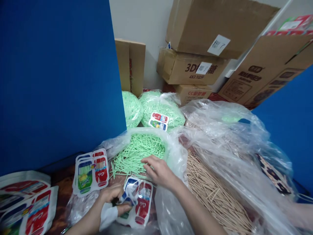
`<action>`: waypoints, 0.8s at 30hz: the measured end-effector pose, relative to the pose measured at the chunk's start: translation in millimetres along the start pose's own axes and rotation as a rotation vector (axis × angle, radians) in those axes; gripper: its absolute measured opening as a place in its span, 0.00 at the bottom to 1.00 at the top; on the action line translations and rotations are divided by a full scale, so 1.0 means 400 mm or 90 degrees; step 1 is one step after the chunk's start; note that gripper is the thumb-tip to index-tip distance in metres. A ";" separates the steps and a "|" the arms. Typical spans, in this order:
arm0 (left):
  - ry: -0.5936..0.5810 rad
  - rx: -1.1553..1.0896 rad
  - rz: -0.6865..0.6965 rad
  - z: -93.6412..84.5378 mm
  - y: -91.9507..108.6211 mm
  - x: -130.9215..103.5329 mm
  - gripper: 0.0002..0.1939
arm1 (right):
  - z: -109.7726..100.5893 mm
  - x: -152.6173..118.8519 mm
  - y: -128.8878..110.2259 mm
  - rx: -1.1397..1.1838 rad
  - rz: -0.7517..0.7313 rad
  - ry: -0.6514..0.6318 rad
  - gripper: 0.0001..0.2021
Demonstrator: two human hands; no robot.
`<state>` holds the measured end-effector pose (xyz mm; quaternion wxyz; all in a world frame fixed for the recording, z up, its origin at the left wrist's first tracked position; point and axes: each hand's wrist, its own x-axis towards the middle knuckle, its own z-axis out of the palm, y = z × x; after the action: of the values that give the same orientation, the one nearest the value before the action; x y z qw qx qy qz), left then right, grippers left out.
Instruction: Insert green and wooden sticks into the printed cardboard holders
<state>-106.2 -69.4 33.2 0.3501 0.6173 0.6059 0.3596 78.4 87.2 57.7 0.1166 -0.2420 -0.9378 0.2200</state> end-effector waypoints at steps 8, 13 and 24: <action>0.003 -0.021 0.063 0.041 -0.010 0.006 0.21 | 0.111 0.070 0.134 -0.419 -0.032 -0.174 0.07; 0.009 -0.041 0.094 0.059 -0.016 0.016 0.21 | 0.141 0.075 0.136 -0.452 -0.067 -0.176 0.08; 0.032 -0.031 0.108 0.107 -0.110 0.031 0.18 | 0.136 0.079 0.159 -0.334 0.016 -0.138 0.08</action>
<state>-91.0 -55.9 -25.9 0.3181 0.6484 0.5509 0.4182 59.2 134.0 -16.2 -0.0537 -0.2508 -0.9665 -0.0041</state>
